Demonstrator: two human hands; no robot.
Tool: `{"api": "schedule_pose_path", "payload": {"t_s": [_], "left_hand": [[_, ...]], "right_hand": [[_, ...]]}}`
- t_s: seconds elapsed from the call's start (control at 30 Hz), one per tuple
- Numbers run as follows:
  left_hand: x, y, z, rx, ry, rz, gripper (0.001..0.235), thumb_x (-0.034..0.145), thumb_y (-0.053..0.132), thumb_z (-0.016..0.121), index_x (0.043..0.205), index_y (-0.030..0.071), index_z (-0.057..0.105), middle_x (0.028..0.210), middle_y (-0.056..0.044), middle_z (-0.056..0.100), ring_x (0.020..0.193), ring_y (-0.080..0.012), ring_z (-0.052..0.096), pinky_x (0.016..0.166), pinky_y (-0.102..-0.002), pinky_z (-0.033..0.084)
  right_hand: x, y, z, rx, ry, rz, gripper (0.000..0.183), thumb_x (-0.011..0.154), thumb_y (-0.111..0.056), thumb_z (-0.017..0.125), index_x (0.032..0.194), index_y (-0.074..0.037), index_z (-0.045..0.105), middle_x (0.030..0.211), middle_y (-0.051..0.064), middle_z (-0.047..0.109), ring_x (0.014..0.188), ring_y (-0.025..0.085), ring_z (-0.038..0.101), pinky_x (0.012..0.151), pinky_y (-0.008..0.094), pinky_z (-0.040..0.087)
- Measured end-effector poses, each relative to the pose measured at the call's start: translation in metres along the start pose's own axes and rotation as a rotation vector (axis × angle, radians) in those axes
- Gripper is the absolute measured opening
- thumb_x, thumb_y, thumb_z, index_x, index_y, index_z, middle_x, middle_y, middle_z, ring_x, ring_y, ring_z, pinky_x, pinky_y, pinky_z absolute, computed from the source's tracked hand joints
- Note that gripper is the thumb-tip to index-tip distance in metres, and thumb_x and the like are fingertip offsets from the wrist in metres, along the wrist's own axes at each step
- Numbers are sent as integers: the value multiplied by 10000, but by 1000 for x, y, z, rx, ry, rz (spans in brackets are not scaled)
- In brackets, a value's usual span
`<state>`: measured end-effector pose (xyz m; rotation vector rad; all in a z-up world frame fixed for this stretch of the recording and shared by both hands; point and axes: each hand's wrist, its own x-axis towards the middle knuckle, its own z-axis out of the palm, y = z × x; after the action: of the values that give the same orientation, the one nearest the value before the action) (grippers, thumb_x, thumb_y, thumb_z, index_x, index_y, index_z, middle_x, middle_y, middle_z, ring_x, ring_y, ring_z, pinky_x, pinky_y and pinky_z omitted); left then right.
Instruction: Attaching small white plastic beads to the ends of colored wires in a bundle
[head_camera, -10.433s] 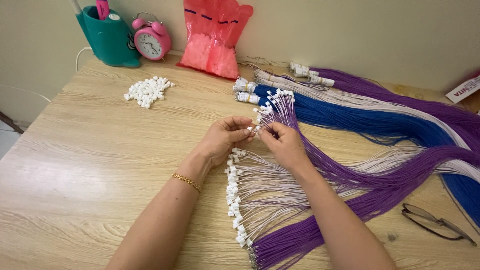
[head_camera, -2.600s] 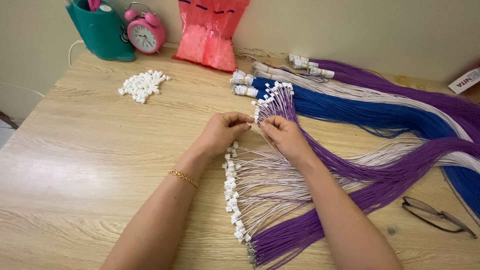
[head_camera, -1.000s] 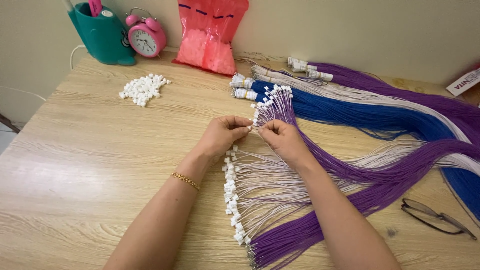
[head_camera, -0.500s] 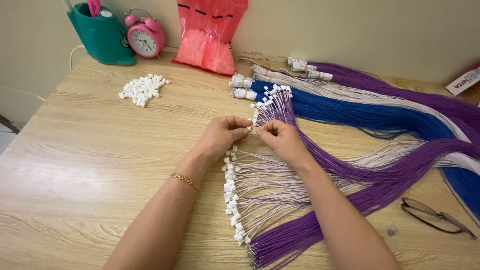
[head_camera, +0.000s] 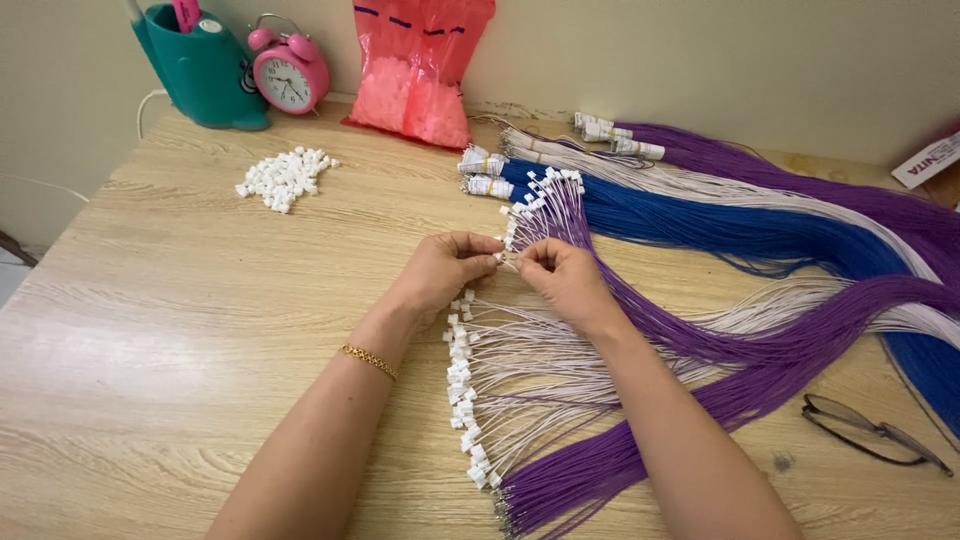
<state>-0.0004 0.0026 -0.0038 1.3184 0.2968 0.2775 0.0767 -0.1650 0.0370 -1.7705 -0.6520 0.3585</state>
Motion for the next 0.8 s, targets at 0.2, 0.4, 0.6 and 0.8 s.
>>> {"api": "schedule_pose_path", "payload": {"t_s": [0.2,0.4,0.6,0.8], "left_hand": [[3,-1,1,-11,-10,-11,235,810,3,718,1045,14,702,859,-58,674,759,-105,670,664,-210,611],[3,-1,0,-17,-2,-12,233,806,6,728,1038,12,702,868,-68,679,770,-122,684,668,-226,617],[-3,6,4,14,11,-10,237,812,11,720,1048,3,703,836,-63,670,747,-106,667,648,-211,601],[-10,15,8,68,31,31,207,816,49,721,1022,47,725,806,-25,660,715,-68,638,611,-191,579]], "right_hand": [[3,4,2,8,2,12,132,782,-110,725,911,-87,704,715,-15,629,670,70,540,615,196,433],[-4,-8,1,-47,11,6,122,782,-107,722,902,-84,714,702,-4,641,661,76,548,608,205,443],[-1,-1,3,-191,23,-49,103,780,-115,710,880,-93,725,647,25,644,611,104,563,563,237,452],[0,-4,4,-185,48,-36,104,780,-155,704,873,-118,733,656,3,653,628,96,569,577,237,462]]}}
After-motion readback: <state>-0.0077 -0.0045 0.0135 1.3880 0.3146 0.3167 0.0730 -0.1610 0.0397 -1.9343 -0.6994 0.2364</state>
